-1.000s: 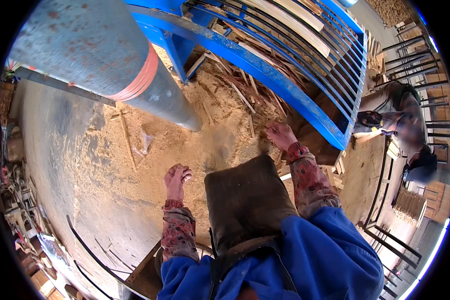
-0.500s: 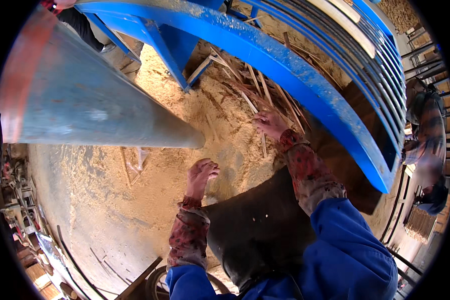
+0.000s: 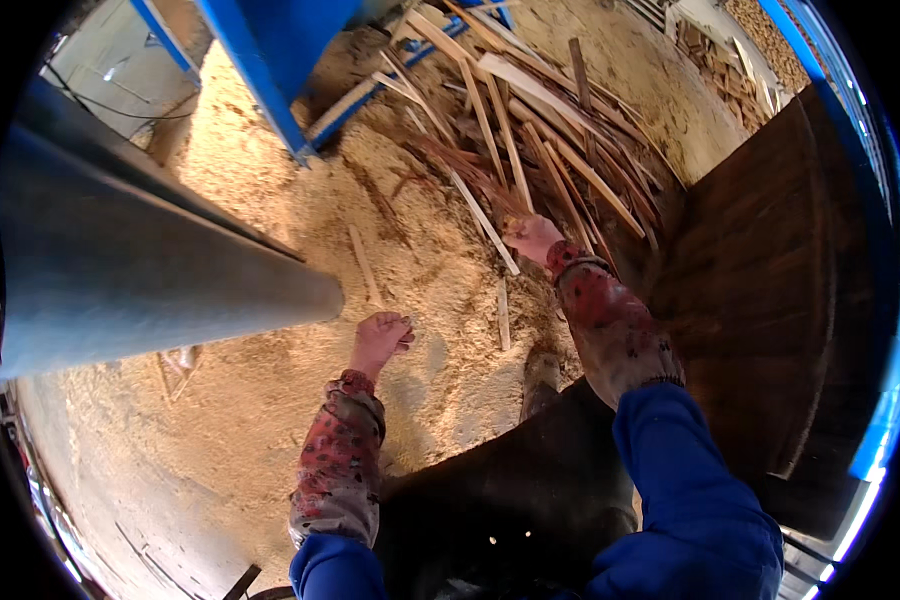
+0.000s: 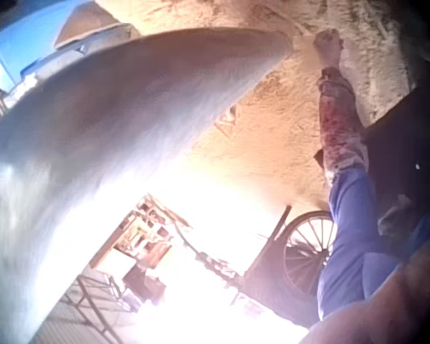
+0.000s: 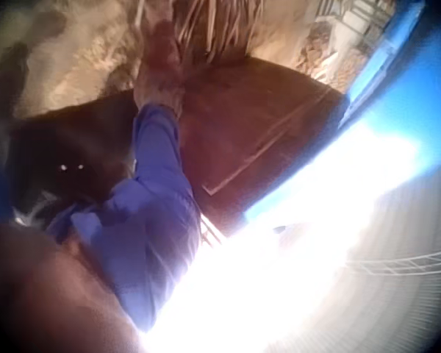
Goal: The person repeatedly picks up bundles of thin wooden planks from a pile on the floor and places them into a wheelbarrow. The person also handles planks on a blue metal rack, moving them into the wheelbarrow. The task involves repetitive lifting and carrying of wood pieces within a workshop environment.
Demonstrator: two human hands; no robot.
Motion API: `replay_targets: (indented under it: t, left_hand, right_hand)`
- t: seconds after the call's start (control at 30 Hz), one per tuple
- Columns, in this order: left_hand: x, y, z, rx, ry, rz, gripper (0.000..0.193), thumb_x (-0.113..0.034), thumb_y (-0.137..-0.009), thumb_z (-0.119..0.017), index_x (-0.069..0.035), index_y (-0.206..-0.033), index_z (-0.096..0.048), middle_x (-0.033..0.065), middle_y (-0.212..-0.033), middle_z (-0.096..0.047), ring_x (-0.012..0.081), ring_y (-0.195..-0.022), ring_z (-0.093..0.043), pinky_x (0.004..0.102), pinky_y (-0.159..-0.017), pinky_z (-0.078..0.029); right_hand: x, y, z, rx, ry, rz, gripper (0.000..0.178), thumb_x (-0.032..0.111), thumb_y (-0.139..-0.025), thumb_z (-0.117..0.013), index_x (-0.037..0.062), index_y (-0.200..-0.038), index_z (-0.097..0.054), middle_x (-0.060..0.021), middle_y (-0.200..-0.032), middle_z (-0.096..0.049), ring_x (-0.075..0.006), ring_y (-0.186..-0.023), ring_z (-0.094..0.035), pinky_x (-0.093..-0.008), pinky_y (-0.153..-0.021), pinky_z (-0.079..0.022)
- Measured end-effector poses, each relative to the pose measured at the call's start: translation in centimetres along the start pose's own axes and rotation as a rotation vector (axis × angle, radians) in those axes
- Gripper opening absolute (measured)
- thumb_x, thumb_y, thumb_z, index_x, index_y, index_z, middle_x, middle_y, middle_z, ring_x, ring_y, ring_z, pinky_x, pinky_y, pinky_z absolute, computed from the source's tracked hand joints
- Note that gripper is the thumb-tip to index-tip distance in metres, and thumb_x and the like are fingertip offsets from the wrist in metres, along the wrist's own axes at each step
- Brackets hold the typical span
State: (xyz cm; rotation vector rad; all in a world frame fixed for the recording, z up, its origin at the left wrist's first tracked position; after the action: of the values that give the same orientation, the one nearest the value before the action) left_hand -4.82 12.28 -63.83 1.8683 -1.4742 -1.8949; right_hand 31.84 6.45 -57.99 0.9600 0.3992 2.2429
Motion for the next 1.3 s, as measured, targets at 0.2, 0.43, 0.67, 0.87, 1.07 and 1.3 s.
replay_targets:
  t: [0.2, 0.43, 0.67, 0.87, 1.07, 1.3]
  left_hand:
    - [3.8, -6.7, -1.0, 0.057, -0.082, -0.004, 0.025, -0.011, -0.088, -0.069, 0.005, -0.105, -0.059, 0.0075, -0.083, -0.069, 0.0124, -0.069, -0.064, 0.0257, -0.058, -0.052]
    - [6.0, -11.1, -4.6, 0.063, -0.040, 0.034, 0.028, -0.009, -0.088, -0.066, 0.005, -0.111, -0.060, 0.0107, -0.098, -0.070, 0.0132, -0.080, -0.065, 0.0262, -0.066, -0.054]
    - [6.3, -15.2, -7.1, 0.116, -0.111, -0.011, 0.032, -0.012, -0.089, -0.066, 0.005, -0.116, -0.059, 0.0111, -0.103, -0.069, 0.0153, -0.085, -0.066, 0.0283, -0.069, -0.056]
    - [6.8, -17.2, -8.7, 0.093, -0.233, 0.031, 0.032, -0.007, -0.089, -0.065, 0.006, -0.118, -0.058, 0.0117, -0.106, -0.068, 0.0180, -0.087, -0.069, 0.0290, -0.068, -0.059]
    - [7.5, -19.1, -8.5, 0.091, -0.185, -0.060, 0.032, -0.006, -0.089, -0.065, 0.005, -0.118, -0.058, 0.0113, -0.103, -0.068, 0.0180, -0.086, -0.069, 0.0291, -0.069, -0.059]
    - [7.6, -20.5, -8.7, 0.034, -0.159, -0.027, 0.039, -0.019, -0.088, -0.074, 0.008, -0.112, -0.061, 0.0127, -0.102, -0.068, 0.0185, -0.094, -0.063, 0.0296, -0.087, -0.051]
  right_hand:
    - [-8.2, -4.4, 1.6, -0.137, 0.258, 0.033, 0.038, 0.032, -0.081, -0.073, 0.0049, -0.108, -0.071, -0.0168, -0.096, -0.071, -0.0293, -0.089, -0.069, -0.0388, -0.080, -0.054]
    - [-15.0, -7.3, 9.3, -0.419, 0.505, -0.094, 0.051, 0.034, -0.083, -0.073, 0.0040, -0.123, -0.062, -0.0218, -0.126, -0.058, -0.0368, -0.117, -0.056, -0.0451, -0.099, -0.046]
    - [-20.5, -11.9, 16.3, -0.441, 0.743, -0.202, 0.060, 0.038, -0.086, -0.067, 0.0056, -0.134, -0.052, -0.0192, -0.134, -0.055, -0.0378, -0.122, -0.054, -0.0491, -0.099, -0.046]
    - [-22.9, -13.0, 15.5, -0.390, 0.640, -0.305, 0.048, 0.036, -0.083, -0.067, 0.0095, -0.122, -0.059, -0.0200, -0.110, -0.067, -0.0390, -0.106, -0.064, -0.0497, -0.088, -0.051]
    - [-20.1, -8.4, 12.0, -0.499, 0.445, 0.030, 0.025, 0.023, -0.076, -0.067, 0.0037, -0.092, -0.063, -0.0210, -0.084, -0.064, -0.0421, -0.085, -0.064, -0.0481, -0.073, -0.051]
    - [-13.1, -2.7, 7.1, -0.447, 0.136, 0.186, 0.029, 0.022, -0.080, -0.075, 0.0026, -0.099, -0.064, -0.0122, -0.077, -0.058, -0.0243, -0.076, -0.060, -0.0361, -0.072, -0.049]
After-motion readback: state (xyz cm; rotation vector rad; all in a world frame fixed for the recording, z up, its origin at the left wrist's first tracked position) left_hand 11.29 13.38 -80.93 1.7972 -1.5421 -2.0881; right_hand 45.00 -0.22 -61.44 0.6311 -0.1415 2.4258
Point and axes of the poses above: each hand's wrist, its own y-axis away from the middle knuckle, its own z-axis out of the back of the hand, x = y × z, the point moved 6 cm from there along -y, towards the middle knuckle
